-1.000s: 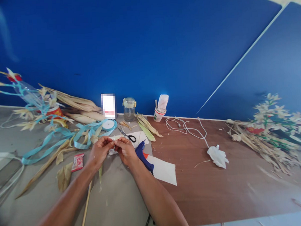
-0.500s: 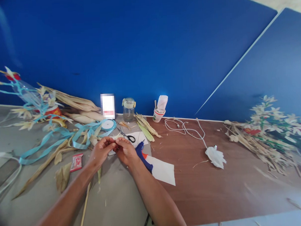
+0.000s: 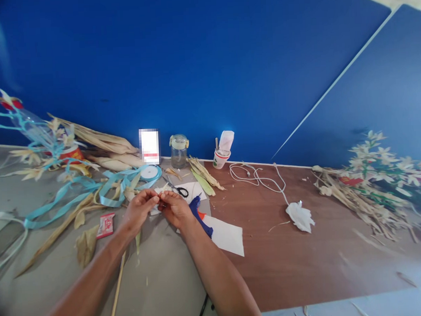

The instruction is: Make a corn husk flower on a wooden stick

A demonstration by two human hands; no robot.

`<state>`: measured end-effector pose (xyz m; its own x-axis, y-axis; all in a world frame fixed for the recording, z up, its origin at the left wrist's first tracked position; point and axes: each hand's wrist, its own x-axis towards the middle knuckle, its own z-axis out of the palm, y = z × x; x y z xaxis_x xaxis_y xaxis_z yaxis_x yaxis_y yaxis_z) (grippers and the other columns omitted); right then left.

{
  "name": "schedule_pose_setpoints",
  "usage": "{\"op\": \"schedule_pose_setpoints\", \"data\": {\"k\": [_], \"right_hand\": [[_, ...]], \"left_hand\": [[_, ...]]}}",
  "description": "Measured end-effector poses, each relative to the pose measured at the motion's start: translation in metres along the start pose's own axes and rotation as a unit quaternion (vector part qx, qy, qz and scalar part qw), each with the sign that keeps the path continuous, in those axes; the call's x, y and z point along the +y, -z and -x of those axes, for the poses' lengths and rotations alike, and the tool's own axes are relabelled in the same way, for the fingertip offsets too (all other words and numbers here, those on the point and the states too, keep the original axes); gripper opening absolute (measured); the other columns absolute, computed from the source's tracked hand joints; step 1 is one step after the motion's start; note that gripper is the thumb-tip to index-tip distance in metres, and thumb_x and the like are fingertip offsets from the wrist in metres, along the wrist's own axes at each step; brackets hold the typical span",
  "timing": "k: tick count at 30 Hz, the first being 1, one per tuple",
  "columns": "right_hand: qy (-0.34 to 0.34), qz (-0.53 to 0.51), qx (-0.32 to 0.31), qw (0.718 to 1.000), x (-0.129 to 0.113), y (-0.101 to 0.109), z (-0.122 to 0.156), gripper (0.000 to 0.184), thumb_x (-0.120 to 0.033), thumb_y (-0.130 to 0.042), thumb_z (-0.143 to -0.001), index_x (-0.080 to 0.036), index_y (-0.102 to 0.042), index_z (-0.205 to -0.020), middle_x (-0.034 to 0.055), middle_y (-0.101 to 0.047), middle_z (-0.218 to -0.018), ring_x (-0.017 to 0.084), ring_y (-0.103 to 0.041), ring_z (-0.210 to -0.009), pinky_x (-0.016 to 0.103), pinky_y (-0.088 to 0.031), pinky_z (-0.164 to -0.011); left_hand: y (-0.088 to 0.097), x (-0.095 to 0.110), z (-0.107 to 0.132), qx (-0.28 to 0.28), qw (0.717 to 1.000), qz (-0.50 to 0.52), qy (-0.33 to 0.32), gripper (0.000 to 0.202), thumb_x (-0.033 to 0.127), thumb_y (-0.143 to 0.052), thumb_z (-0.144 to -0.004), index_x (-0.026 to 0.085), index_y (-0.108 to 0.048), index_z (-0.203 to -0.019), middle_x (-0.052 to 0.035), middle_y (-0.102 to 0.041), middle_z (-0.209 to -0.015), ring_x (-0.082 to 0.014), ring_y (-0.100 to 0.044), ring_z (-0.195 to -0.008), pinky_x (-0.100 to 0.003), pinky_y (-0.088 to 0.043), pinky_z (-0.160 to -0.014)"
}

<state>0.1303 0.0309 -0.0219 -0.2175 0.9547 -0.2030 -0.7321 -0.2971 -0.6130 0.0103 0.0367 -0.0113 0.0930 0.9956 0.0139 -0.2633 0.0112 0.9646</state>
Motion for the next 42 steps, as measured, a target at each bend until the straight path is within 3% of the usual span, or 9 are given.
{"op": "schedule_pose_setpoints", "data": {"k": [5,10,18,25,32,35,38,40,42], "right_hand": [[0.003,0.036,-0.013,0.999,-0.001,-0.001,0.001,0.021,-0.023,-0.08,-0.061,-0.016,-0.061,-0.063,-0.0034,-0.055,-0.057,0.008,-0.046,-0.054,0.021,-0.037,-0.053],[-0.021,0.064,-0.01,0.998,0.0,0.0,0.0,0.019,-0.022,-0.08,-0.062,-0.014,-0.063,-0.065,-0.0032,-0.056,-0.055,0.008,-0.046,-0.052,0.021,-0.037,-0.051],[-0.045,0.072,-0.005,0.996,0.005,0.004,-0.002,0.016,-0.019,-0.079,-0.062,-0.013,-0.065,-0.066,-0.0028,-0.06,-0.056,0.006,-0.046,-0.048,0.02,-0.036,-0.048],[-0.047,0.081,-0.001,0.996,0.004,0.002,0.0,0.016,-0.018,-0.079,-0.06,-0.013,-0.064,-0.063,-0.0031,-0.057,-0.053,0.007,-0.045,-0.048,0.02,-0.037,-0.049],[-0.033,0.163,0.05,0.985,0.001,-0.004,0.002,0.018,-0.024,-0.075,-0.058,-0.015,-0.063,-0.067,-0.0056,-0.053,-0.053,0.007,-0.042,-0.048,0.022,-0.032,-0.048],[-0.003,0.235,0.101,0.967,-0.01,-0.01,0.006,0.022,-0.027,-0.072,-0.06,-0.016,-0.063,-0.076,-0.0062,-0.054,-0.057,0.008,-0.045,-0.051,0.022,-0.032,-0.051],[0.042,0.34,0.108,0.933,-0.031,-0.015,0.018,0.023,-0.03,-0.066,-0.067,-0.016,-0.062,-0.085,-0.0059,-0.053,-0.059,0.009,-0.046,-0.054,0.024,-0.035,-0.055],[0.077,0.443,0.102,0.887,-0.046,-0.013,0.033,0.022,-0.031,-0.06,-0.073,-0.017,-0.061,-0.09,-0.0039,-0.056,-0.065,0.01,-0.049,-0.056,0.025,-0.038,-0.057],[0.116,0.569,0.095,0.808,-0.058,-0.005,0.051,0.021,-0.031,-0.057,-0.077,-0.018,-0.062,-0.092,0.0004,-0.062,-0.079,0.013,-0.055,-0.066,0.027,-0.042,-0.065]], "left_hand": [[0.007,-0.003,-0.003,0.012,0.996,0.072,0.059,0.032,0.035,-0.082,-0.057,0.016,-0.072,-0.08,-0.0022,-0.069,-0.072,-0.0139,-0.059,-0.067,-0.025,-0.045,-0.065],[0.008,-0.002,-0.004,0.001,0.988,0.112,0.108,0.036,0.027,-0.086,-0.05,0.014,-0.074,-0.081,-0.0041,-0.071,-0.07,-0.0144,-0.062,-0.066,-0.026,-0.046,-0.067],[0.013,-0.001,-0.005,-0.034,0.976,0.149,0.152,0.027,0.02,-0.085,-0.051,0.012,-0.074,-0.074,-0.0042,-0.069,-0.066,-0.0115,-0.059,-0.061,-0.022,-0.046,-0.059],[0.014,-0.008,-0.007,-0.023,0.973,0.17,0.151,0.023,0.017,-0.084,-0.052,0.013,-0.072,-0.072,-0.0033,-0.068,-0.066,-0.0112,-0.059,-0.06,-0.021,-0.046,-0.057],[0.013,-0.005,-0.007,0.001,0.974,0.179,0.138,0.023,0.016,-0.082,-0.053,0.013,-0.069,-0.072,-0.0012,-0.067,-0.066,-0.0105,-0.06,-0.06,-0.021,-0.047,-0.058],[0.012,0.0,-0.006,0.013,0.971,0.191,0.141,0.023,0.015,-0.082,-0.055,0.013,-0.068,-0.073,-0.0006,-0.068,-0.07,-0.0092,-0.06,-0.062,-0.02,-0.047,-0.06],[0.012,0.001,-0.005,0.019,0.964,0.217,0.149,0.02,0.014,-0.081,-0.058,0.014,-0.066,-0.073,-0.0018,-0.069,-0.073,-0.0098,-0.062,-0.064,-0.021,-0.049,-0.063],[0.013,-0.001,-0.005,0.016,0.961,0.233,0.15,0.017,0.014,-0.078,-0.063,0.015,-0.065,-0.074,-0.0024,-0.069,-0.074,-0.0113,-0.063,-0.066,-0.024,-0.051,-0.066],[0.014,-0.003,-0.006,0.007,0.959,0.243,0.145,0.015,0.014,-0.076,-0.067,0.016,-0.065,-0.075,-0.0023,-0.068,-0.073,-0.0121,-0.063,-0.067,-0.026,-0.052,-0.068]]}}
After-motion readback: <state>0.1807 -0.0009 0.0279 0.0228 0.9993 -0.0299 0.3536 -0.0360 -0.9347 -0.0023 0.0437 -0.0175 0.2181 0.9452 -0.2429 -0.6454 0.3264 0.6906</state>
